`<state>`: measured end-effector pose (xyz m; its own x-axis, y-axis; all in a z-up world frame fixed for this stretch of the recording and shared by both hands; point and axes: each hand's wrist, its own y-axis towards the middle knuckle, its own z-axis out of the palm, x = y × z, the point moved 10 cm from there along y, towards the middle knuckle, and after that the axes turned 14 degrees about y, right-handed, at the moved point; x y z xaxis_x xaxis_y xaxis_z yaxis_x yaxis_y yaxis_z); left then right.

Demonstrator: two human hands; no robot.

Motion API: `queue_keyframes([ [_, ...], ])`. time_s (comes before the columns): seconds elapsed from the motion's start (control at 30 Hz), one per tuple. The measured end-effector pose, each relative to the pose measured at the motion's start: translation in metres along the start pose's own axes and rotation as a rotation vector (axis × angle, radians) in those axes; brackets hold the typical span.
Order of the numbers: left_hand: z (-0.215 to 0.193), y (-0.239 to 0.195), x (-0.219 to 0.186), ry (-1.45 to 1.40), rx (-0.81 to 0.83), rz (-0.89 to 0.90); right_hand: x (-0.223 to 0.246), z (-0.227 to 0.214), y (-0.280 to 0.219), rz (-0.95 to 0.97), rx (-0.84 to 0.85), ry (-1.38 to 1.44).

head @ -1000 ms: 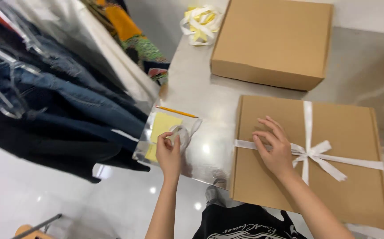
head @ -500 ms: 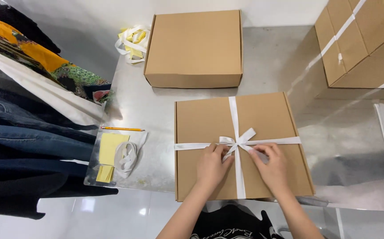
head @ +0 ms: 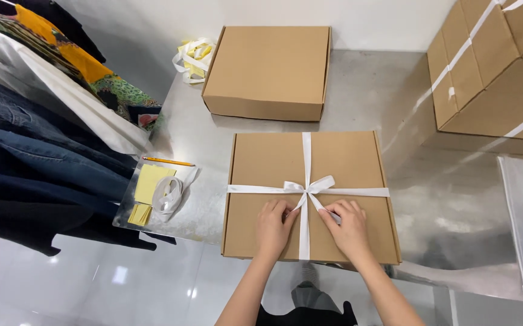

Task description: The person places a folded brown garment into a plastic bag and puts it into a cardboard box. They close the box, tie it with a white ribbon, and stack it with other boxes. Later, they open a box, remove a brown garment, and hang it on a green hanger on a clothing rack.

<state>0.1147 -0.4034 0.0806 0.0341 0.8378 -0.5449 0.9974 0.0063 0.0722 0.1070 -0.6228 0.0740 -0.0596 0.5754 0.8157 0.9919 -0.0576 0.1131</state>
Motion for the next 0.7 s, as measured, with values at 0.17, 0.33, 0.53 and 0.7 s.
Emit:
queue_keyframes([
  [0.17,-0.011,-0.010,0.017,-0.228,-0.009,-0.044,0.000,-0.009,-0.033,0.021,-0.176,0.132],
  [0.33,-0.069,-0.021,0.037,-0.197,-0.083,0.007,0.007,-0.046,-0.067,0.121,-0.491,0.207],
  [0.53,-0.136,-0.054,0.076,-0.139,-0.145,-0.027,-0.032,-0.074,-0.119,0.130,-0.713,0.166],
  [0.7,-0.161,-0.106,0.097,-0.164,-0.213,-0.006,-0.039,-0.086,-0.183,0.219,-0.685,0.287],
])
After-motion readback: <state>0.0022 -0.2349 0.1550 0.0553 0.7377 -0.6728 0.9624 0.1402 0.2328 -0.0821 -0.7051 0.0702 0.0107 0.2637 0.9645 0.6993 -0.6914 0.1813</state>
